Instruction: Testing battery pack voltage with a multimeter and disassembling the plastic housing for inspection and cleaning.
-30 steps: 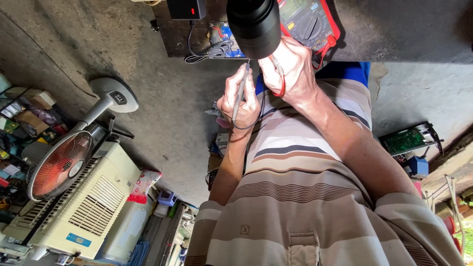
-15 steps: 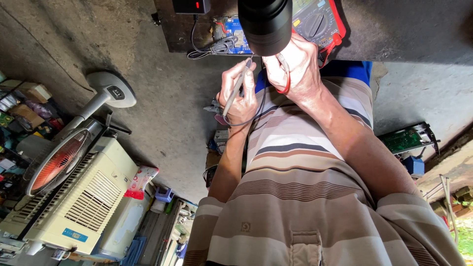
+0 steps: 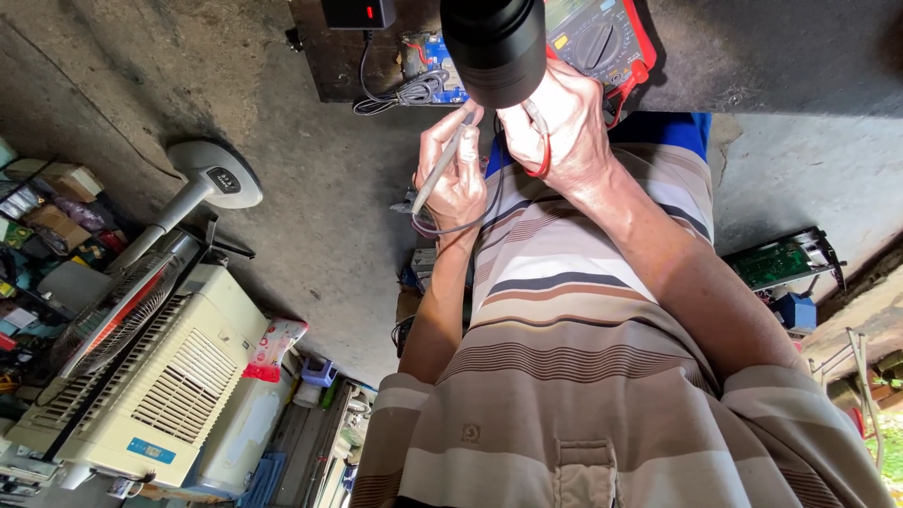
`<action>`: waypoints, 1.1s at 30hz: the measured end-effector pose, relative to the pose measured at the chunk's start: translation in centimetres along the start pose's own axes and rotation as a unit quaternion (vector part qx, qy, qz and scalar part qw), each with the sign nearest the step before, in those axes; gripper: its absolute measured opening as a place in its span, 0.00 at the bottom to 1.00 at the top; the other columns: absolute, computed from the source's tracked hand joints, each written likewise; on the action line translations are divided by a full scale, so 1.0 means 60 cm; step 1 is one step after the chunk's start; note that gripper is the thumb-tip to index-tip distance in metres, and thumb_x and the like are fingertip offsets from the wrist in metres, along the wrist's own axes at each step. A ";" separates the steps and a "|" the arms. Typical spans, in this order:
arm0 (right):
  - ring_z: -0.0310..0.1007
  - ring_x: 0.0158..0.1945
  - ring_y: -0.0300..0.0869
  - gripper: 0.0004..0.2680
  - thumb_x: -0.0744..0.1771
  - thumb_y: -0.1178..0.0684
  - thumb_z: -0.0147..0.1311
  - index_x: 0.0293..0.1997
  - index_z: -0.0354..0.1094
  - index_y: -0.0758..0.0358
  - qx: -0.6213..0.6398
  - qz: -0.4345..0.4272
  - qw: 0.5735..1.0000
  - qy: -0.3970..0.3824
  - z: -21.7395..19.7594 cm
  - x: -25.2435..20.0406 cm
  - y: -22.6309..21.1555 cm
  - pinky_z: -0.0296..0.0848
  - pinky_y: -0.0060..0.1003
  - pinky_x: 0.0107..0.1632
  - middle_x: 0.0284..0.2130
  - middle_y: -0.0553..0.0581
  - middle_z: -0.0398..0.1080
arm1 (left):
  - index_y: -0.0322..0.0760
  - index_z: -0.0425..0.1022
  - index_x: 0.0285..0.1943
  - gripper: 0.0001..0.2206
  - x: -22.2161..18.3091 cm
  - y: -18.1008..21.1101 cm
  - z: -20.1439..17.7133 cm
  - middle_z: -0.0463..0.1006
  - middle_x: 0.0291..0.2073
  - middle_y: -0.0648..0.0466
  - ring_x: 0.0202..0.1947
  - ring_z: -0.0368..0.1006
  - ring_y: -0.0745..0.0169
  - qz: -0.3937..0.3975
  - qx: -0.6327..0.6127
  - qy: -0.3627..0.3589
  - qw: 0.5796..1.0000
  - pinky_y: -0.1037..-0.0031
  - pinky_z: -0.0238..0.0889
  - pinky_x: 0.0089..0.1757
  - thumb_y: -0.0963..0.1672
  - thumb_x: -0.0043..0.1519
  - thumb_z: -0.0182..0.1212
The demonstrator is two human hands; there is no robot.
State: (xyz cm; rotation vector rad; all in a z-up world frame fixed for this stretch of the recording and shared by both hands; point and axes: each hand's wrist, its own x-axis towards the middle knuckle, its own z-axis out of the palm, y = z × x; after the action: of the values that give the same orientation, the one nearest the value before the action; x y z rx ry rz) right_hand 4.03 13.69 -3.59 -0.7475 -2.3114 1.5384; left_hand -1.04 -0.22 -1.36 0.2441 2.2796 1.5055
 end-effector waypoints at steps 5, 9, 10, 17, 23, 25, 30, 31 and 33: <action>0.51 0.25 0.46 0.12 0.69 0.64 0.57 0.27 0.57 0.67 -0.004 0.007 1.000 0.004 0.000 -0.004 0.005 0.59 0.43 0.30 0.20 0.58 0.56 | 0.31 0.74 0.55 0.08 0.003 0.008 0.002 0.83 0.49 0.42 0.51 0.79 0.46 0.006 0.022 0.008 1.000 0.64 0.79 0.47 0.41 0.71 0.54; 0.51 0.25 0.46 0.12 0.69 0.63 0.58 0.27 0.57 0.66 -0.007 0.010 1.000 0.008 0.001 -0.005 0.006 0.59 0.42 0.30 0.19 0.58 0.56 | 0.33 0.75 0.53 0.07 0.008 0.018 0.001 0.83 0.47 0.43 0.49 0.80 0.45 0.021 0.069 0.013 0.997 0.63 0.80 0.45 0.41 0.70 0.56; 0.51 0.25 0.46 0.12 0.69 0.63 0.58 0.27 0.57 0.66 -0.007 0.009 1.000 0.008 0.001 -0.006 0.006 0.59 0.42 0.30 0.19 0.58 0.56 | 0.33 0.75 0.53 0.07 0.008 0.017 0.000 0.83 0.47 0.43 0.49 0.80 0.45 0.021 0.069 0.013 0.997 0.63 0.80 0.45 0.41 0.70 0.56; 0.51 0.24 0.44 0.13 0.69 0.62 0.59 0.26 0.57 0.65 -0.017 0.016 1.000 0.015 0.002 -0.004 0.008 0.60 0.42 0.29 0.18 0.57 0.56 | 0.37 0.76 0.53 0.09 0.007 0.018 -0.003 0.84 0.47 0.50 0.49 0.82 0.52 0.008 0.101 0.002 0.995 0.68 0.79 0.47 0.45 0.70 0.56; 0.51 0.24 0.44 0.14 0.69 0.61 0.60 0.25 0.57 0.64 -0.024 0.021 0.999 0.017 0.010 0.000 0.009 0.60 0.42 0.29 0.17 0.56 0.56 | 0.39 0.76 0.53 0.13 0.012 0.027 -0.006 0.84 0.48 0.54 0.48 0.84 0.58 -0.003 0.129 -0.010 0.992 0.73 0.79 0.46 0.49 0.70 0.53; 0.51 0.23 0.43 0.14 0.69 0.61 0.60 0.25 0.57 0.64 -0.026 0.023 0.999 0.017 0.015 0.001 0.010 0.60 0.42 0.29 0.17 0.56 0.56 | 0.39 0.76 0.52 0.12 0.014 0.029 -0.006 0.84 0.47 0.55 0.48 0.84 0.58 0.002 0.134 -0.008 0.991 0.73 0.78 0.45 0.49 0.71 0.53; 0.51 0.23 0.42 0.15 0.69 0.60 0.61 0.25 0.57 0.64 -0.033 0.028 0.999 0.013 0.031 0.006 0.008 0.60 0.41 0.28 0.17 0.55 0.56 | 0.42 0.78 0.53 0.11 0.016 0.033 -0.010 0.84 0.48 0.58 0.49 0.84 0.60 -0.014 0.147 -0.003 0.989 0.74 0.77 0.46 0.49 0.70 0.54; 0.51 0.23 0.42 0.15 0.69 0.60 0.61 0.25 0.57 0.64 -0.033 0.028 0.999 0.011 0.033 0.005 0.009 0.60 0.41 0.28 0.17 0.55 0.56 | 0.42 0.78 0.53 0.11 0.017 0.032 -0.012 0.84 0.48 0.58 0.49 0.84 0.60 -0.016 0.147 -0.002 0.989 0.74 0.77 0.46 0.49 0.70 0.54; 0.51 0.23 0.42 0.15 0.69 0.60 0.62 0.24 0.57 0.63 -0.036 0.030 0.999 0.008 0.036 0.003 0.010 0.60 0.41 0.28 0.16 0.55 0.56 | 0.43 0.77 0.54 0.13 0.018 0.031 -0.015 0.84 0.48 0.58 0.49 0.84 0.58 -0.016 0.151 -0.006 0.988 0.72 0.77 0.47 0.50 0.70 0.54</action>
State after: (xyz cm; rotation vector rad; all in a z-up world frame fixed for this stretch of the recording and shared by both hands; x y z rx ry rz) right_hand 2.98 12.29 -5.04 -0.8519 -2.3634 1.4756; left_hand -2.54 0.16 0.37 0.2979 2.4839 1.1331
